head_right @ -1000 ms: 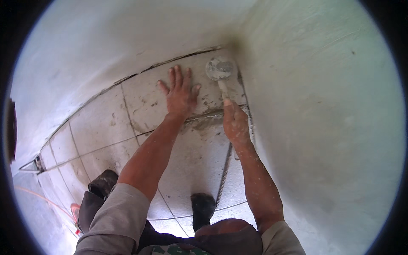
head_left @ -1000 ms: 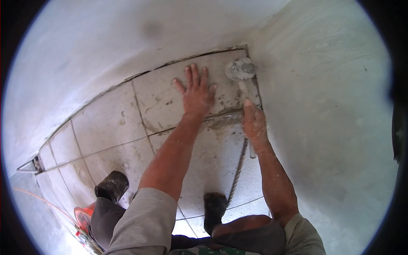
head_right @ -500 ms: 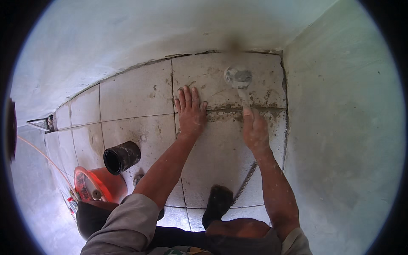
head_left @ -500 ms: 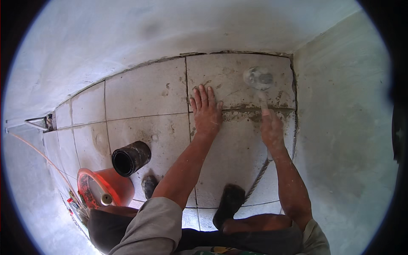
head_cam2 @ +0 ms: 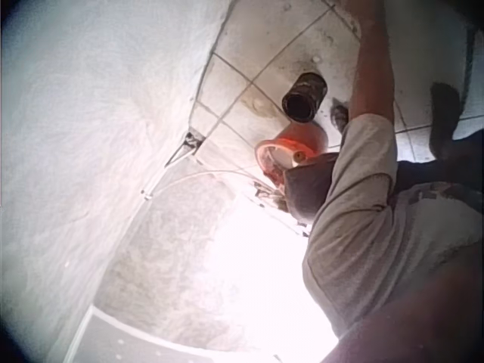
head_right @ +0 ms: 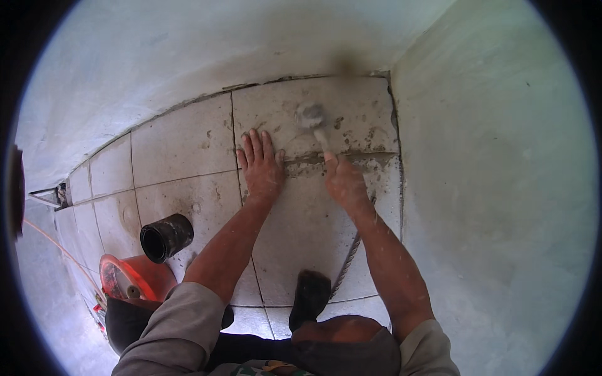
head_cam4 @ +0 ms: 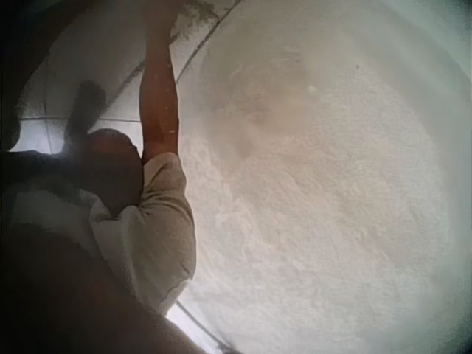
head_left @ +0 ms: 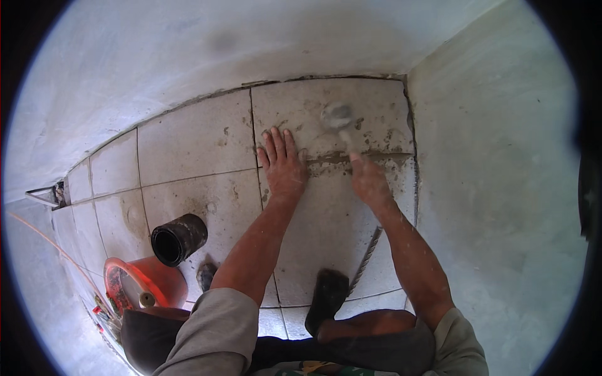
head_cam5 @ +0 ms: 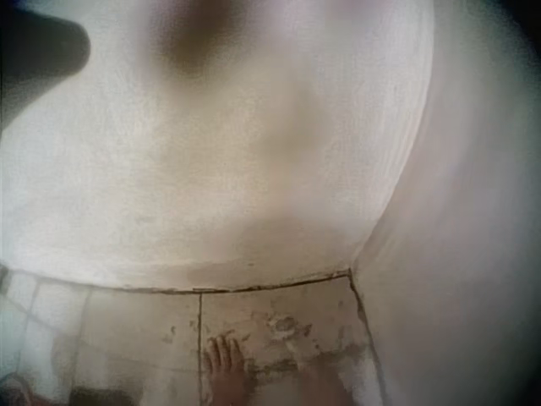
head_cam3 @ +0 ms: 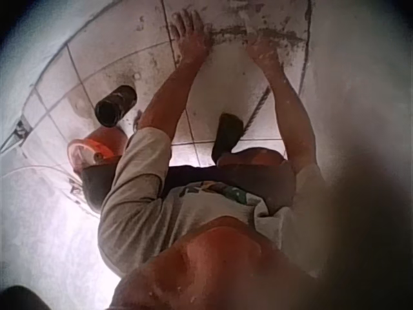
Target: Removing damaged tiles and applying mortar to the floor for new tile placement.
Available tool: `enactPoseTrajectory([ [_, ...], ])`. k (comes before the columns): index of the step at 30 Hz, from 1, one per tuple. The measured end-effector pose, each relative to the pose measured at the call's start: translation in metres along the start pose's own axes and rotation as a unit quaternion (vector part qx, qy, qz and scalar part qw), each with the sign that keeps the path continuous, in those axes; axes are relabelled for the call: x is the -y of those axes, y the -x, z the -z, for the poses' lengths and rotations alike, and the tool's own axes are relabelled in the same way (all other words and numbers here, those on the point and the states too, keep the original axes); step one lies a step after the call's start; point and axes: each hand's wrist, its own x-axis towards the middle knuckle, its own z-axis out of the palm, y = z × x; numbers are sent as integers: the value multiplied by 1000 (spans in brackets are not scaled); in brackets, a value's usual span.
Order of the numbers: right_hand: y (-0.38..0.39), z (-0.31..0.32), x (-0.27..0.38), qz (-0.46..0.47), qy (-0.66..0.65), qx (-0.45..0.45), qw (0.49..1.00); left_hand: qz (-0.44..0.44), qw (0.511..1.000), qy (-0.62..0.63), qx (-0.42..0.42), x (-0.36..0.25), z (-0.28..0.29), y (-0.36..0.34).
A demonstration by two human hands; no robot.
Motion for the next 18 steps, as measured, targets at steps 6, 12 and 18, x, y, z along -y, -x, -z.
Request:
enactPoseTrajectory([
  [6, -11, 9, 16, -194, -162, 63, 965, 1, 1000, -11, 1, 6, 0, 7],
  [12, -21, -6, -3, -48, -86, 18, 995, 18, 998, -9, 58, -3, 9, -1],
  [18, -33, -17, -9, 47, 11, 39, 998, 5, 999, -7, 44, 2, 8, -6],
])
